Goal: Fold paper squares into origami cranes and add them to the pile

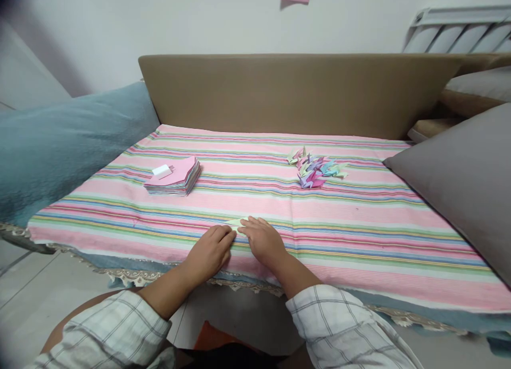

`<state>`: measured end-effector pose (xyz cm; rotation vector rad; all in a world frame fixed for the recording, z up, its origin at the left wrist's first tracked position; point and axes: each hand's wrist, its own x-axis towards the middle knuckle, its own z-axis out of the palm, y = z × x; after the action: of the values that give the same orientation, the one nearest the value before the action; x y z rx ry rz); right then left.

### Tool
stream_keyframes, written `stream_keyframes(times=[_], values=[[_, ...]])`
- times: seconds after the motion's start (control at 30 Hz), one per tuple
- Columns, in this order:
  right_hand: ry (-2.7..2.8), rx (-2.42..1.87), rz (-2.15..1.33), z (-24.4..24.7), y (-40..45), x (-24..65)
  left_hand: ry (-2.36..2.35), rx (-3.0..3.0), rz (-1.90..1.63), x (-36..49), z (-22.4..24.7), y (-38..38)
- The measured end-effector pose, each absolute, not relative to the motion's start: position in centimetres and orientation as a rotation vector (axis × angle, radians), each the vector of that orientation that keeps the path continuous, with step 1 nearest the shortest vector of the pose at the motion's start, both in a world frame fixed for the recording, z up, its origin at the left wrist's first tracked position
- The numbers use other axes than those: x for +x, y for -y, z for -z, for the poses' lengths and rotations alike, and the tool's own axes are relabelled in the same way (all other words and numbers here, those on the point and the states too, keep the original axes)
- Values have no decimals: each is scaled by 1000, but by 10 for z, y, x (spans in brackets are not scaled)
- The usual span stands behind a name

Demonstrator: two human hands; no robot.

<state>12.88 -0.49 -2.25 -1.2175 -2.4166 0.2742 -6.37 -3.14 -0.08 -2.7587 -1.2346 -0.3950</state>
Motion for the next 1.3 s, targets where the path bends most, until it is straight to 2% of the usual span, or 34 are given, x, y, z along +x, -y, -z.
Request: stream_keyframes(times=[0.53,0.93,1.07,1.17,1.3], values=[[2407,-1216,-313,20,5,128,1263,-2702,418,-60,3,35],[2399,-1207,-297,22,5,129,1617,-2632,457,-80,-22,20],[2417,-1206,-276,22,5,129,1421,-2598,634,-76,-18,17],[2432,-1208,-245,21,5,129,1174,-2673,566,-68,-10,20],[2414,-1204,-252,22,6,129,1220,-2729,463,-64,-2,22]])
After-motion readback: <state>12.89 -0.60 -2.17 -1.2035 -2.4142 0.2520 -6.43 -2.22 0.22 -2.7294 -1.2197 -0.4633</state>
